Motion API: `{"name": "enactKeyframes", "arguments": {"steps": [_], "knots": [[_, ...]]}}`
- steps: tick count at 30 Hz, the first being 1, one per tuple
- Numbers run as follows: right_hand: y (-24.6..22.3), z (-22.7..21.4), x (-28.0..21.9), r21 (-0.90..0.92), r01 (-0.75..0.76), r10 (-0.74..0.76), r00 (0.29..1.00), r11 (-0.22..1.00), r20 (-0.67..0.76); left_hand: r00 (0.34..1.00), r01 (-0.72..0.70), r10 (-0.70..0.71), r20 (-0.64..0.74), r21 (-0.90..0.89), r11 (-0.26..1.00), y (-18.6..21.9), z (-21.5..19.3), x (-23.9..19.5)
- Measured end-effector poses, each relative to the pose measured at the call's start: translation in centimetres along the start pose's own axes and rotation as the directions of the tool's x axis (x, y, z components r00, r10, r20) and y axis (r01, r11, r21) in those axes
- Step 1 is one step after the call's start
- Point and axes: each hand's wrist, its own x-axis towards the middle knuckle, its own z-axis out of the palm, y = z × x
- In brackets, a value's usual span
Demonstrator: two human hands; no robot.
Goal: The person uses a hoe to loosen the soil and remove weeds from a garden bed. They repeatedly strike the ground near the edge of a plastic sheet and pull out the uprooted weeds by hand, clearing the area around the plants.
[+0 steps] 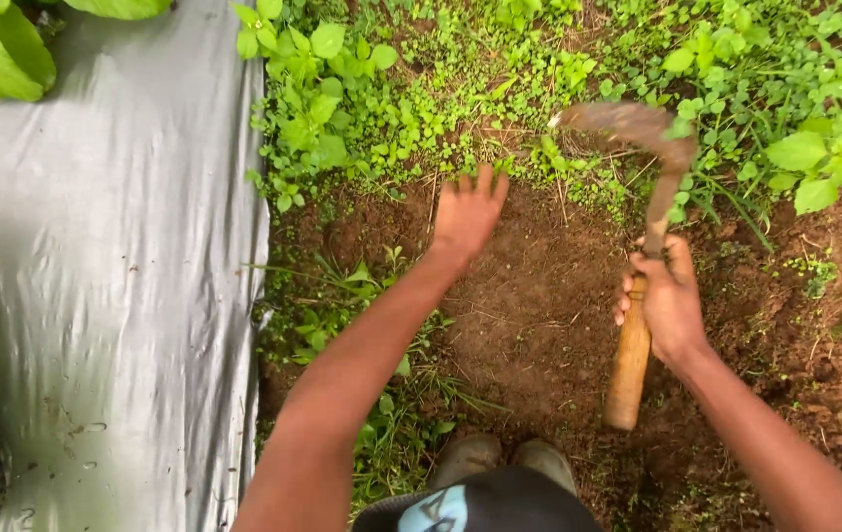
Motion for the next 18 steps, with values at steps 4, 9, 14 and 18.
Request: {"name": "enactKeyframes", "arguments": {"steps": [4, 9, 14, 18], "knots": [[-1.5, -0.9, 1.0, 0.029, -0.110, 0.109, 0.994, 0.994, 0.021, 0.996, 0.027, -0.036, 0.082, 0.109, 0.994, -0.9, 2.2, 1.9], [-5.0, -0.6, -0.6, -0.332, -0.187, 0.175, 0.982, 0.924, -0.067, 0.995, -0.039, 0.043, -0.094, 0.037, 0.999, -1.8, 5.8, 3.0], [-1.7, 0.2, -0.7, -0.258, -0.147, 0.124, 0.987, 0.955, -0.106, 0.999, -0.035, 0.033, -0.040, -0.056, 0.998, -2.4, 8.2, 3.6], [2.1, 3.3, -0.5, 0.013, -0.080, 0.081, 0.984, 0.997, -0.160, 0.997, 0.071, -0.072, 0.003, -0.159, 0.985, -2.6, 8.3, 3.5]]}}
